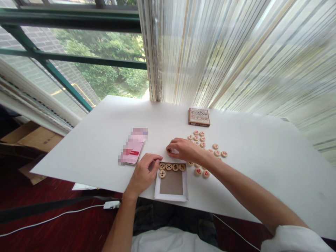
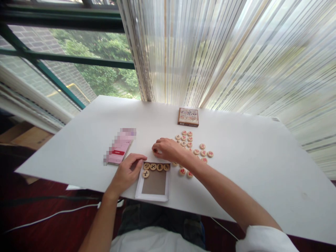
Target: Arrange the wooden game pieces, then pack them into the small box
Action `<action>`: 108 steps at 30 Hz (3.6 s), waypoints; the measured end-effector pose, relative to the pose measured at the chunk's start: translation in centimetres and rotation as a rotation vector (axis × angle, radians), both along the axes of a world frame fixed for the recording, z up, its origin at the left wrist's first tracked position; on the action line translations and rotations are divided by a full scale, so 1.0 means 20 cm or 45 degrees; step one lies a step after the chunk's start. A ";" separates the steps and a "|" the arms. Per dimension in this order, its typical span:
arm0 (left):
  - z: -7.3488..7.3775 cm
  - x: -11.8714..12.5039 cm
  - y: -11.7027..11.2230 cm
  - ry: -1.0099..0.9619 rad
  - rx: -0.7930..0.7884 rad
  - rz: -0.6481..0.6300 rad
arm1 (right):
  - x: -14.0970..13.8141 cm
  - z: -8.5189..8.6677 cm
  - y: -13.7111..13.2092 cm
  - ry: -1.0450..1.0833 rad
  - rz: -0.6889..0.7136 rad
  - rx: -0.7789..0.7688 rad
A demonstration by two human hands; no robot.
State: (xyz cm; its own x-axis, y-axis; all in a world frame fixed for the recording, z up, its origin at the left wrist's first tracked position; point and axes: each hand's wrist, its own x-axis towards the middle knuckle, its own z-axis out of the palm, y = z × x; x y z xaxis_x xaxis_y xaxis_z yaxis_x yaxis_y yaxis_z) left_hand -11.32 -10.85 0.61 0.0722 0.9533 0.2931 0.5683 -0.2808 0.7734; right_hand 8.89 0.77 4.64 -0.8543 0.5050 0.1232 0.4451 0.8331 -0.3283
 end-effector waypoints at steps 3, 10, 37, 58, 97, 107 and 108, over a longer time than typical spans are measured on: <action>0.00 0.00 0.00 0.005 0.011 0.002 | 0.02 0.01 -0.01 0.074 -0.039 -0.021; 0.00 0.00 0.00 -0.010 0.013 0.021 | 0.15 0.09 -0.11 0.413 -0.247 -0.134; 0.24 0.28 0.31 -0.326 -0.298 -0.526 | 0.31 -0.09 -0.34 0.929 -0.541 -0.138; 0.23 0.25 0.28 -0.231 -0.315 -0.530 | 0.28 -0.10 -0.36 1.077 -0.627 -0.648; 0.20 0.26 0.29 -0.314 -0.301 -0.465 | 0.26 -0.12 -0.37 0.938 -0.561 -0.194; 0.22 0.07 0.21 -0.342 -0.366 -0.293 | 0.27 -0.11 -0.37 0.828 -0.504 -0.083; 0.22 0.05 0.20 -0.330 -0.369 -0.296 | 0.28 -0.10 -0.37 0.825 -0.497 -0.076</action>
State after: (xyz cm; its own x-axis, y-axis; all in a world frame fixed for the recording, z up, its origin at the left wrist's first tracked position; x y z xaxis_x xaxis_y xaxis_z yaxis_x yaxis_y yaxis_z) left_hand -10.22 -6.90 5.00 0.2537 0.9658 0.0530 0.2931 -0.1290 0.9473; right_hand 14.40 -6.64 2.54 -0.3782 0.7772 0.5029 0.4067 0.6275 -0.6639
